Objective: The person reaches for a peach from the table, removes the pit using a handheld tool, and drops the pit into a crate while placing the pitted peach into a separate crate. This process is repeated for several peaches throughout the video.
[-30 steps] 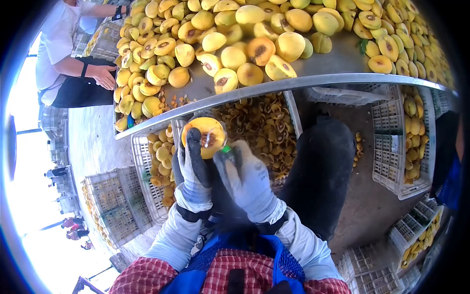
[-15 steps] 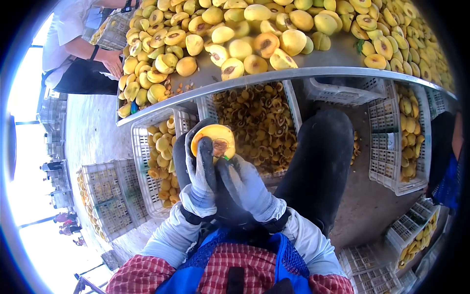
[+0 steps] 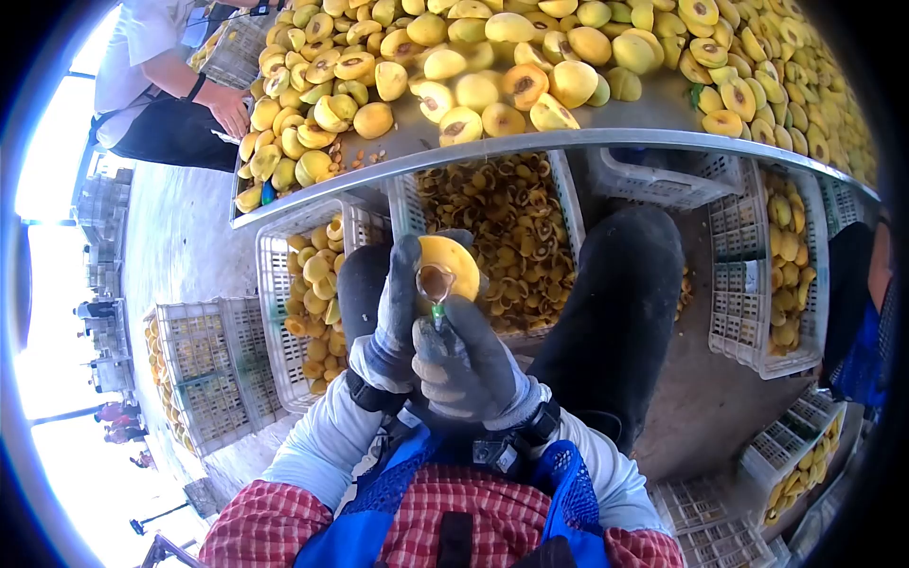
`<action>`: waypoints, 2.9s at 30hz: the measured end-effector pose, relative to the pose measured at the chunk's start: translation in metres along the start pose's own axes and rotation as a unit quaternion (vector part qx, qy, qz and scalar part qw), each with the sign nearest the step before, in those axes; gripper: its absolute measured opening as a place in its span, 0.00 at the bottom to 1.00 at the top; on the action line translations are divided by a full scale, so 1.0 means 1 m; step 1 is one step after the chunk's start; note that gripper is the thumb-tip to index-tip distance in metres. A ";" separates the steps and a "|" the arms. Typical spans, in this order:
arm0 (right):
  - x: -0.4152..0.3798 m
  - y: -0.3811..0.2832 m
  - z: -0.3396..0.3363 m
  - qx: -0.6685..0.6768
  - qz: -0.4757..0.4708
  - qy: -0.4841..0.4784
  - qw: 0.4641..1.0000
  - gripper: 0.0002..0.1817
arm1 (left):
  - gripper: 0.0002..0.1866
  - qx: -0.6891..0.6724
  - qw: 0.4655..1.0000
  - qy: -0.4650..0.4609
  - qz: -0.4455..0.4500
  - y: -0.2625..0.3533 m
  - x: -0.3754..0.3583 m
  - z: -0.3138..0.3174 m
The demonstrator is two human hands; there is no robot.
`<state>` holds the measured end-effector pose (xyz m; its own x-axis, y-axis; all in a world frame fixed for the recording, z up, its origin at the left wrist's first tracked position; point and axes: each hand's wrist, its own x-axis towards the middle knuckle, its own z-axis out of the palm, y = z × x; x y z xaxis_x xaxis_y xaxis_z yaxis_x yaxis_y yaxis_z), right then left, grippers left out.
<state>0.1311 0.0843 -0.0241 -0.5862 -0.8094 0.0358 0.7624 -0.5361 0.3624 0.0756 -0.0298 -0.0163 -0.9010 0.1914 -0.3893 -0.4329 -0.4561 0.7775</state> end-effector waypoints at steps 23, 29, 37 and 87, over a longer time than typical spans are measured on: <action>0.021 -0.037 -0.020 -0.597 -0.320 0.300 0.671 0.15 | 0.32 0.049 0.989 0.090 0.108 0.017 -0.013 -0.034; 0.017 -0.035 -0.037 -0.534 -0.343 0.269 0.724 0.08 | 0.22 0.214 0.923 0.244 0.208 0.048 -0.044 -0.132; 0.017 -0.044 -0.017 -0.473 -0.243 0.319 0.785 0.13 | 0.10 0.667 0.677 0.193 0.242 0.129 0.049 -0.110; 0.009 -0.032 -0.006 -0.811 -0.376 0.245 0.376 0.10 | 0.22 0.066 0.979 0.162 0.109 -0.020 -0.007 -0.017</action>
<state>0.1030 0.0933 -0.0413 -0.9851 -0.0171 0.1714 -0.1709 0.2235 -0.9596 0.0913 -0.0367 -0.0377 -0.9247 -0.1941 -0.3275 -0.2510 -0.3359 0.9078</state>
